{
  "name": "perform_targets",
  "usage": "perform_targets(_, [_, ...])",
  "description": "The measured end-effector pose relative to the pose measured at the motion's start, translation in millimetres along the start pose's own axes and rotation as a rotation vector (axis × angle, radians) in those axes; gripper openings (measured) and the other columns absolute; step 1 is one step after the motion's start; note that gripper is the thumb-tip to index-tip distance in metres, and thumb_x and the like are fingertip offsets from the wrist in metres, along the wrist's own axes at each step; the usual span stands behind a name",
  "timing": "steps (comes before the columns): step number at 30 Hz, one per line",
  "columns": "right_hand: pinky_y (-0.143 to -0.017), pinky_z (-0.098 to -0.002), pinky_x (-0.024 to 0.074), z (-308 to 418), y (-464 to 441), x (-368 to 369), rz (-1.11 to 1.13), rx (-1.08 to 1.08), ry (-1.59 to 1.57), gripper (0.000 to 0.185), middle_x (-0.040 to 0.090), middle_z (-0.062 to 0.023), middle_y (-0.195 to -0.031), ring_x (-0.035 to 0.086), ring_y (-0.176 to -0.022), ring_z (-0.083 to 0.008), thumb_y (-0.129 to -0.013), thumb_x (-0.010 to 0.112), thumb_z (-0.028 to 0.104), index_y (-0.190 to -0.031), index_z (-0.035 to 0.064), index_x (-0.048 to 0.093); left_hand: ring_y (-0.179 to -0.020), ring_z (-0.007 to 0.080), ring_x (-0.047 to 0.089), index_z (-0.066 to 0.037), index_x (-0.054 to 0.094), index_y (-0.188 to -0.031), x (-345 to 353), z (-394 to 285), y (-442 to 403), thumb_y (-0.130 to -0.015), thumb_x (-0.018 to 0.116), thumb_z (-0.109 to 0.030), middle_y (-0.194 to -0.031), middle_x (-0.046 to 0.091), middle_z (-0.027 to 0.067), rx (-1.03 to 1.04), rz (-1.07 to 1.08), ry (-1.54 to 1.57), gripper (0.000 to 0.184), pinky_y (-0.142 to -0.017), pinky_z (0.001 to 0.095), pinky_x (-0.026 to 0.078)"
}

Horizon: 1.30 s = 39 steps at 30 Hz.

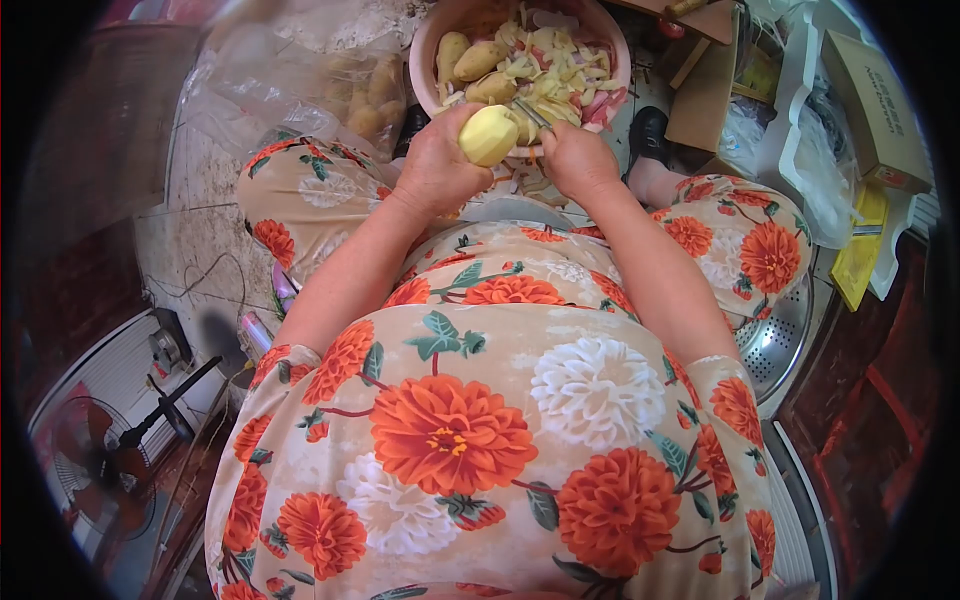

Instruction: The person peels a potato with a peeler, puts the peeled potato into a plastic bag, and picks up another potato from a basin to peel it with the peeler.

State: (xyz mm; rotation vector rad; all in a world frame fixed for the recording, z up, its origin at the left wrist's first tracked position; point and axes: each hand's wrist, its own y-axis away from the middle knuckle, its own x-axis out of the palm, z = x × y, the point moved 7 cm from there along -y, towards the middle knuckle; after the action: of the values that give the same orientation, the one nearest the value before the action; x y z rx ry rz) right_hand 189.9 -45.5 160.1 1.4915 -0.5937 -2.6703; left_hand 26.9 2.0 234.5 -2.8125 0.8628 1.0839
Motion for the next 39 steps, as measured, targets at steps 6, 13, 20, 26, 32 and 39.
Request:
perform_targets(6, [-0.067, -0.0528, 0.0491, 34, 22, -42, -0.186, -0.172, -0.164, 0.024, 0.066, -0.0217, -0.080, 0.063, -0.073, -0.0435, -0.097, 0.050, 0.029, -0.093, 0.0058, 0.057, -0.098, 0.0228, 0.065, -0.002, 0.059, -0.120, 1, 18, -3, -0.062, 0.071, -0.003, -0.105, 0.068, 0.0128, -0.134, 0.015, 0.036, 0.059, -0.090, 0.0329, 0.049])
perform_targets(13, [-0.066, -0.0527, 0.0488, 36, 24, -21, -0.094, -0.176, -0.103, 0.025, 0.065, -0.0208, -0.079, 0.063, -0.073, -0.0435, -0.097, 0.050, 0.030, -0.093, 0.0067, 0.057, -0.096, 0.0175, 0.065, -0.001, 0.058, -0.121, 10, 33, 0, -0.062, 0.072, -0.003, -0.105, 0.068, 0.0104, -0.236, 0.018, 0.072, 0.061, -0.089, 0.0310, 0.049])
perform_targets(20, [-0.068, -0.0514, 0.0505, 25, 11, -34, -0.134, -0.088, -0.049, 0.028, 0.066, -0.0205, -0.077, 0.065, -0.075, -0.0407, -0.097, 0.047, 0.031, -0.093, 0.0050, 0.056, -0.095, 0.0203, 0.065, -0.002, 0.058, -0.122, 0, 27, -5, -0.061, 0.074, -0.006, -0.103, 0.069, 0.0111, -0.119, 0.012, 0.169, 0.063, -0.086, 0.0311, 0.051])
perform_targets(26, [-0.067, -0.0514, 0.0506, 50, 30, -31, -0.116, -0.231, -0.118, 0.028, 0.066, -0.0199, -0.075, 0.065, -0.073, -0.0408, -0.097, 0.047, 0.032, -0.096, 0.0055, 0.054, -0.093, 0.0244, 0.067, -0.004, 0.059, -0.121, 13, 48, -9, -0.057, 0.075, -0.008, -0.102, 0.069, 0.0118, -0.258, 0.040, 0.125, 0.066, -0.084, 0.0331, 0.052])
perform_targets(32, [-0.068, -0.0523, 0.0499, 10, 5, 1, -0.053, -0.147, -0.038, 0.028, 0.066, -0.0221, -0.078, 0.064, -0.075, -0.0424, -0.097, 0.048, 0.031, -0.095, 0.0044, 0.056, -0.088, 0.0165, 0.064, -0.004, 0.060, -0.120, 12, 27, -2, -0.063, 0.075, -0.005, -0.100, 0.069, 0.0075, -0.187, 0.099, 0.237, 0.060, -0.082, 0.0290, 0.051])
perform_targets(39, [-0.067, -0.0531, 0.0485, 17, 5, -28, -0.170, -0.073, -0.089, 0.027, 0.065, -0.0233, -0.078, 0.063, -0.076, -0.0444, -0.096, 0.051, 0.030, -0.094, 0.0039, 0.056, -0.087, 0.0109, 0.062, -0.003, 0.060, -0.121, 12, 38, -10, -0.066, 0.076, -0.004, -0.100, 0.068, 0.0037, -0.127, 0.089, 0.221, 0.057, -0.081, 0.0265, 0.050])
